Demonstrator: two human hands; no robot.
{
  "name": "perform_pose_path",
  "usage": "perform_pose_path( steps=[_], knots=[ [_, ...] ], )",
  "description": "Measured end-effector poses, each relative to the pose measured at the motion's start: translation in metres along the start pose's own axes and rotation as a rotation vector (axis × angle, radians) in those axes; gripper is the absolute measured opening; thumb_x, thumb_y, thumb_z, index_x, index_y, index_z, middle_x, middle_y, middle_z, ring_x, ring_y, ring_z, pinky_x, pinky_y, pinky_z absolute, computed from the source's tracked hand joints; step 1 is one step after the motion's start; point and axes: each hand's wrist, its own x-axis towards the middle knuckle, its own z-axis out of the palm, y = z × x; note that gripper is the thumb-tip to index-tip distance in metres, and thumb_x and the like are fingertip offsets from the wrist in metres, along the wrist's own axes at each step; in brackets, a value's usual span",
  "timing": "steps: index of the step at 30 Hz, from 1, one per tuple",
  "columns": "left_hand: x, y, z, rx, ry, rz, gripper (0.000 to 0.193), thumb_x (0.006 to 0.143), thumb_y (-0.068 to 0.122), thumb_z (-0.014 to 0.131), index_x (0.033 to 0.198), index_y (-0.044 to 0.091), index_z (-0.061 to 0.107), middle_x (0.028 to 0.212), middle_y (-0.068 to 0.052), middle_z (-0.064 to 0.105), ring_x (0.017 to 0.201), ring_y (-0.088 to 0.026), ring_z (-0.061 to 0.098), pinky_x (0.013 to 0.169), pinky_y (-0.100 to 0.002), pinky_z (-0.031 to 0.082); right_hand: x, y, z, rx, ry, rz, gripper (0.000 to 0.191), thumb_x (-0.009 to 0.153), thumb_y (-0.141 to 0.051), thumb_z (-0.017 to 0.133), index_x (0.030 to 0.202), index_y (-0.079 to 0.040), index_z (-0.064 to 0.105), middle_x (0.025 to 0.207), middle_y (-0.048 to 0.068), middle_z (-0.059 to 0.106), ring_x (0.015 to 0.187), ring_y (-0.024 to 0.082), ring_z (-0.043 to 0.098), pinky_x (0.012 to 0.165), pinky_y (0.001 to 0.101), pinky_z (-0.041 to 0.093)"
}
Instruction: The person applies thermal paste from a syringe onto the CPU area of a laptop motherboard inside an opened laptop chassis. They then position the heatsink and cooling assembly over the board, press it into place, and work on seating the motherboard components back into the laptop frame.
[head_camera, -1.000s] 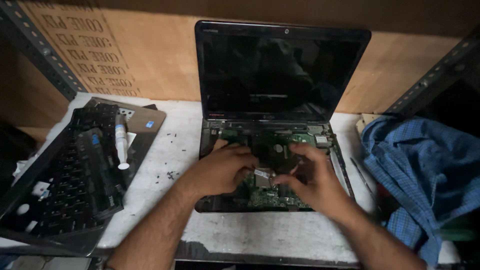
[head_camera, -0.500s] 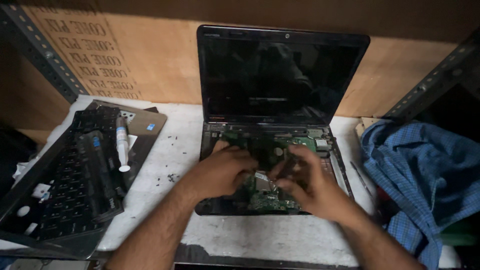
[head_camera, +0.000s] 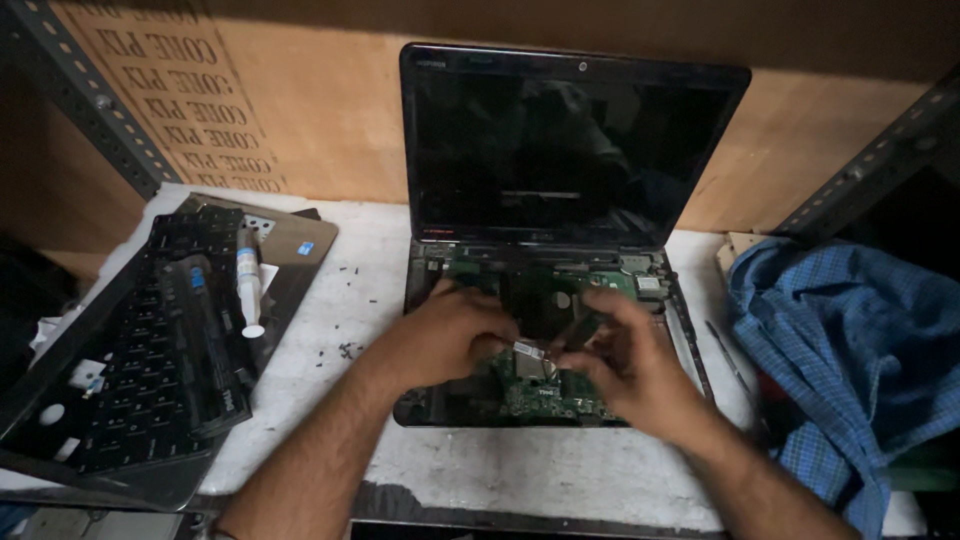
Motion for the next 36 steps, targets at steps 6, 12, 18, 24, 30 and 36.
perform_pose_path(
  steps=[6,12,18,24,30,36],
  knots=[
    [0.0,-0.001,0.001,-0.003,-0.004,-0.012,0.016,0.083,0.011,0.073,0.098,0.014,0.075,0.097,-0.003,0.073,0.105,-0.026,0.066,0.099,-0.042,0.04,0.002,-0.006,0.008,-0.034,0.102,0.074,0.081,0.089,0.012,0.067,0.15,-0.021,0.024,0.104,0.016,0.071,0.093,0.023,0.078,0.078,0.0358,0.067],
    [0.001,-0.003,0.0,-0.035,-0.007,0.022,0.016,0.082,0.01,0.074,0.098,0.012,0.076,0.098,-0.005,0.073,0.106,-0.027,0.065,0.101,-0.043,0.04,0.013,0.0,0.011,0.173,0.361,-0.145,0.084,0.097,0.018,0.059,0.155,-0.023,0.015,0.116,0.02,0.064,0.102,0.028,0.073,0.089,0.041,0.067],
    [0.0,0.001,-0.003,-0.074,0.022,-0.019,0.013,0.08,0.008,0.074,0.092,0.008,0.074,0.099,-0.005,0.071,0.103,-0.025,0.066,0.101,-0.042,0.042,0.018,0.02,0.025,-0.036,0.275,-0.275,0.082,0.098,0.019,0.056,0.153,-0.023,0.012,0.124,0.023,0.063,0.111,0.03,0.072,0.095,0.0413,0.065],
    [0.0,0.002,-0.005,-0.042,0.012,-0.005,0.011,0.079,0.007,0.075,0.089,0.007,0.073,0.097,-0.006,0.071,0.1,-0.027,0.067,0.1,-0.042,0.043,0.016,0.031,0.03,-0.072,0.294,-0.276,0.081,0.098,0.017,0.058,0.154,-0.023,0.015,0.121,0.021,0.066,0.109,0.028,0.073,0.094,0.0393,0.065],
    [0.0,0.001,-0.003,-0.035,-0.016,-0.036,0.009,0.079,0.007,0.074,0.089,0.008,0.072,0.095,-0.005,0.072,0.099,-0.026,0.068,0.099,-0.043,0.044,0.016,0.037,0.027,-0.082,0.225,-0.28,0.077,0.099,0.016,0.058,0.152,-0.024,0.017,0.125,0.021,0.066,0.11,0.027,0.074,0.093,0.0373,0.066],
    [0.001,0.001,-0.004,-0.018,-0.033,-0.038,0.01,0.079,0.007,0.074,0.089,0.008,0.073,0.096,-0.005,0.072,0.099,-0.026,0.068,0.097,-0.043,0.044,0.018,0.038,0.023,-0.093,0.189,-0.226,0.077,0.096,0.016,0.061,0.15,-0.024,0.023,0.123,0.021,0.065,0.109,0.027,0.075,0.09,0.037,0.069]
  ],
)
